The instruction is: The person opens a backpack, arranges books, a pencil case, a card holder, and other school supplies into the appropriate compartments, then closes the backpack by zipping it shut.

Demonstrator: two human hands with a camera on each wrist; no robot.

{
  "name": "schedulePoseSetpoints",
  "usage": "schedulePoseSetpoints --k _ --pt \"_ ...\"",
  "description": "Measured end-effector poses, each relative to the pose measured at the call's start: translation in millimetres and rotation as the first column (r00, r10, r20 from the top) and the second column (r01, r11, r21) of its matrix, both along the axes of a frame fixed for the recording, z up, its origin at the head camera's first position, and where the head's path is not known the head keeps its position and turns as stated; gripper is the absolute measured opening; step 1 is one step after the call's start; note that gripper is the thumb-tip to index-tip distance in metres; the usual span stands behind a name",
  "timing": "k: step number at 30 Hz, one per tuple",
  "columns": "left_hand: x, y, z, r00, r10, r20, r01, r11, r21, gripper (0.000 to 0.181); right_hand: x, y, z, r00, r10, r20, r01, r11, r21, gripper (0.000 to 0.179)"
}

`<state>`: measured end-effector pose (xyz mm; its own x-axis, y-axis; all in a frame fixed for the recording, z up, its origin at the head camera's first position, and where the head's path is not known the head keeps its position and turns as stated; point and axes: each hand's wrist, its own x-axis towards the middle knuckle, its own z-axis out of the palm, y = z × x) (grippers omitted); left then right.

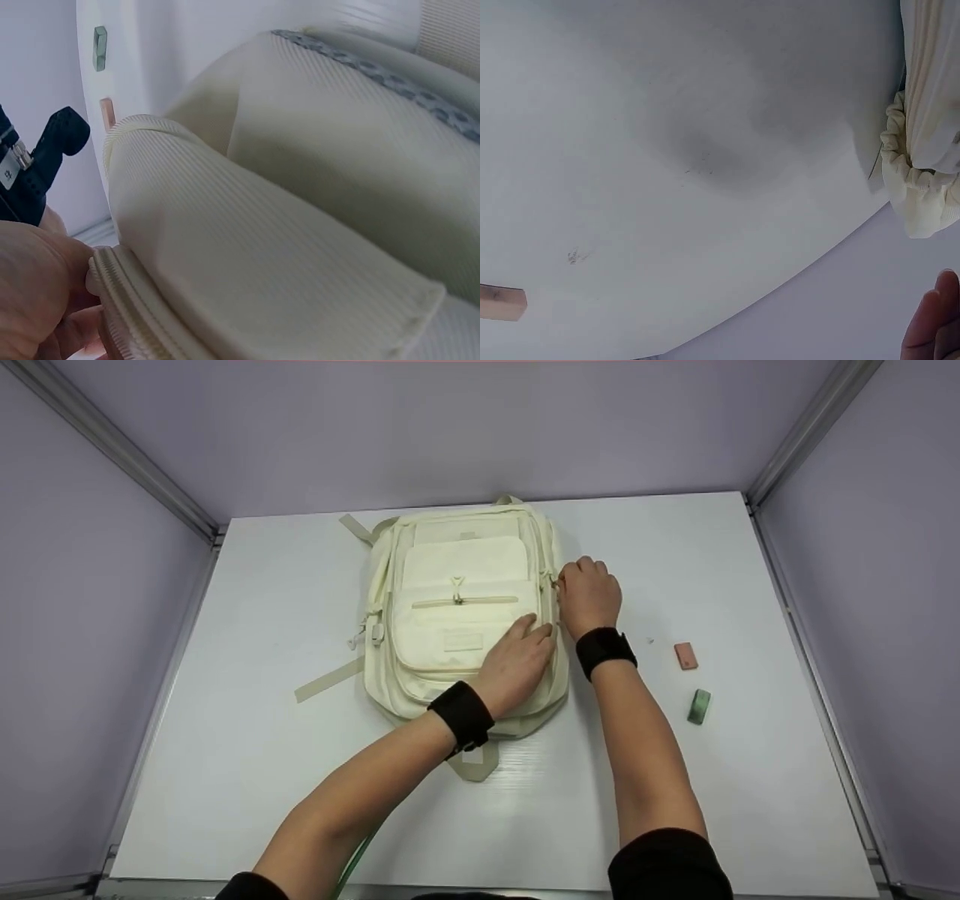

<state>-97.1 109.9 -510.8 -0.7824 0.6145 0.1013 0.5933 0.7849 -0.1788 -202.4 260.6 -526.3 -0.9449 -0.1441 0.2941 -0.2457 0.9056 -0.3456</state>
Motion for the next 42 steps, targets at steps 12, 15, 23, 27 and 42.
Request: schedulePoseSetpoints --k 12,15,23,27,42 --pt "-2.5 -2.1 -1.4 0.999 -0.026 -0.034 0.026 1.000 -0.004 0.027 -19.7 -9 0.8 0.996 -0.023 0.084 0.021 0.999 0.025 0.018" --pt "-1.6 -1.7 -0.8 0.999 -0.021 -0.037 0.021 1.000 -0.002 0.027 -19.1 -8 0.3 0.994 -0.027 0.108 0.025 1.000 0.015 0.019" --pt "-2.0 -4.9 -2.0 0.998 -0.041 -0.044 0.042 0.999 0.009 0.028 -13.9 -4 -4.6 0.986 -0.048 0.162 0.055 0.998 -0.043 0.025" --pt "-3.2 -9.5 -1.5 0.999 -0.044 -0.022 0.044 0.998 0.035 0.029 -9.8 0 -9.1 0.979 -0.064 0.196 0.076 0.996 -0.053 0.027" --pt "-1.2 -49.2 18.6 0.978 0.051 0.201 -0.073 0.992 0.104 0.064 7.7 0 0.2 0.975 0.158 0.153 -0.133 0.978 -0.163 0.029"
